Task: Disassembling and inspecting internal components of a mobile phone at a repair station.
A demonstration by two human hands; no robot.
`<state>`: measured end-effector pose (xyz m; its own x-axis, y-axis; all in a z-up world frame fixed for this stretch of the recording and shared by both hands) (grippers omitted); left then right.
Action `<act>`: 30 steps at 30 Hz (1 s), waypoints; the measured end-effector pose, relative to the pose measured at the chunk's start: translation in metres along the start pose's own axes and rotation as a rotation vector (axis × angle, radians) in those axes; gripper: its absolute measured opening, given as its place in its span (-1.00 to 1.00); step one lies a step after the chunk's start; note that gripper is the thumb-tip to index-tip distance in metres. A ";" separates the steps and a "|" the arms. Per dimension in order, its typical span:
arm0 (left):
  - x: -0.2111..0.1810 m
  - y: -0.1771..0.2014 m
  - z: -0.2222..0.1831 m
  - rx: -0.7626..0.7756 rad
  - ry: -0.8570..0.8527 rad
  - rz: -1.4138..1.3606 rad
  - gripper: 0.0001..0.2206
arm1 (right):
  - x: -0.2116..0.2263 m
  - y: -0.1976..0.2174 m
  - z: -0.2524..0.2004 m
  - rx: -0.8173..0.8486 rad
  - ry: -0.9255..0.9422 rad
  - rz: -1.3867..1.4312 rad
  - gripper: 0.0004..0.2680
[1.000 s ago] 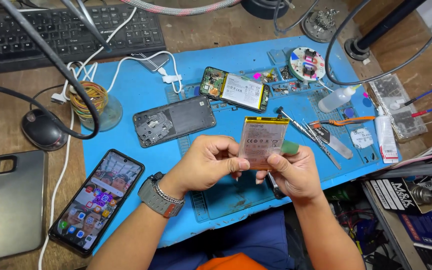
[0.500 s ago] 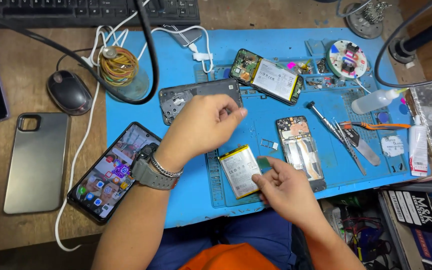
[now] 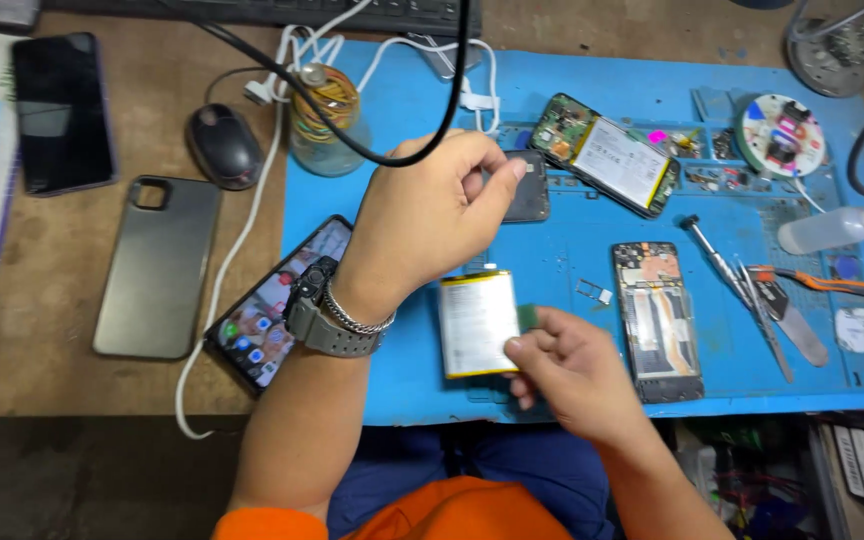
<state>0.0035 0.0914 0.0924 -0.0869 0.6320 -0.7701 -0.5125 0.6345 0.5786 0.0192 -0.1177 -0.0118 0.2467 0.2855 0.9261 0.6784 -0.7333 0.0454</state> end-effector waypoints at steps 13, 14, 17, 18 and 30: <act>0.014 0.009 -0.120 0.340 -0.260 0.817 -0.71 | 0.051 -0.035 0.010 0.431 0.957 -1.173 -0.58; 0.021 0.006 -0.124 0.342 -0.262 0.816 -0.71 | 0.051 -0.038 0.012 0.430 0.955 -1.172 -0.58; 0.036 0.002 -0.128 0.272 -0.285 0.884 -0.55 | 0.047 -0.044 0.021 0.511 0.941 -1.295 -0.59; 0.038 0.002 -0.129 0.270 -0.266 0.909 -0.53 | 0.045 -0.043 0.023 0.492 0.954 -1.335 -0.60; 0.054 -0.008 -0.129 0.341 -0.244 0.883 -0.50 | 0.027 -0.069 0.011 0.265 1.059 -1.516 -0.69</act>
<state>-0.1070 0.0628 0.0116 -0.1222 0.9920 0.0325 -0.0696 -0.0413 0.9967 -0.0134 -0.0530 0.0060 -0.9998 -0.0095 -0.0187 -0.0174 -0.1218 0.9924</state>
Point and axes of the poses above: each hand's wrist, its own z-axis towards the middle knuckle, its own y-axis out of the back of the hand, x = y × z, the point moved 5 cm from there along z, towards the middle knuckle, and after that the axes turned 7 degrees about y, right-handed, at the moved point
